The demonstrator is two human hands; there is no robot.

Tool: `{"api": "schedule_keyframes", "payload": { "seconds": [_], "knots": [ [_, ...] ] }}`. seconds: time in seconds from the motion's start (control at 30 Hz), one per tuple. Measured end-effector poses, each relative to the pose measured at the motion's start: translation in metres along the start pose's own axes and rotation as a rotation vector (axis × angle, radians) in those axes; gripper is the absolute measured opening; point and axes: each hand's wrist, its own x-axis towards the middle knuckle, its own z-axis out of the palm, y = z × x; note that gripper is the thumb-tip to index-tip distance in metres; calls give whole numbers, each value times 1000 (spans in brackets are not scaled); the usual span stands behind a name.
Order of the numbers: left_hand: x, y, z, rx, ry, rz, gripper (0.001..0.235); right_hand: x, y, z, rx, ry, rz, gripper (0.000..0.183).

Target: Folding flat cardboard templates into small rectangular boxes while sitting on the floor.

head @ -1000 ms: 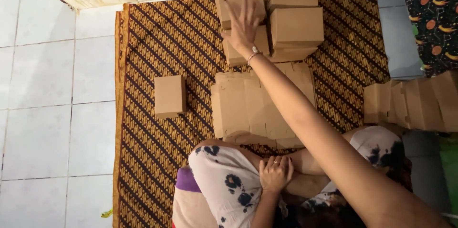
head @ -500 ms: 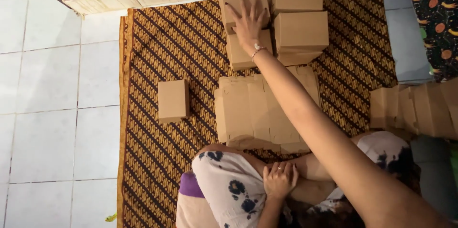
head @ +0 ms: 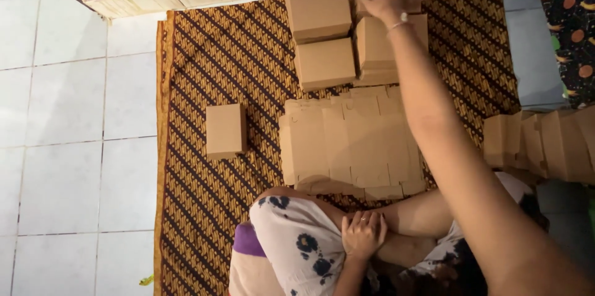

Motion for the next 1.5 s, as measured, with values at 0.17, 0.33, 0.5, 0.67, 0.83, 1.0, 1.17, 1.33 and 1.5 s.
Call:
{"api": "schedule_keyframes", "payload": {
  "seconds": [0.17,0.33,0.5,0.67,0.83,1.0,1.17,1.33,1.5],
  "knots": [
    [-2,0,3,7,-3,-5,15,5,30,19,80,-80,-14,70],
    [0,1,-2,4,-18,-2,14,-3,34,18,87,-61,-96,67],
    [0,0,-1,22,-20,5,14,-4,37,21,86,-99,-105,68],
    [-3,-1,2,23,-22,4,14,-20,28,-1,28,-127,-101,70],
    [-1,-1,-2,16,-24,-5,14,-42,20,-23,47,3,-143,68],
    [-3,-1,2,28,-2,4,12,-109,33,-40,104,331,-459,73],
    [-9,-6,14,35,61,28,14,-193,99,6,225,759,-718,28],
    [-17,-13,26,51,64,29,16,-288,144,54,287,639,-556,27],
    [-17,-13,23,87,104,50,12,-340,208,155,230,-172,201,69]
  ]
}}
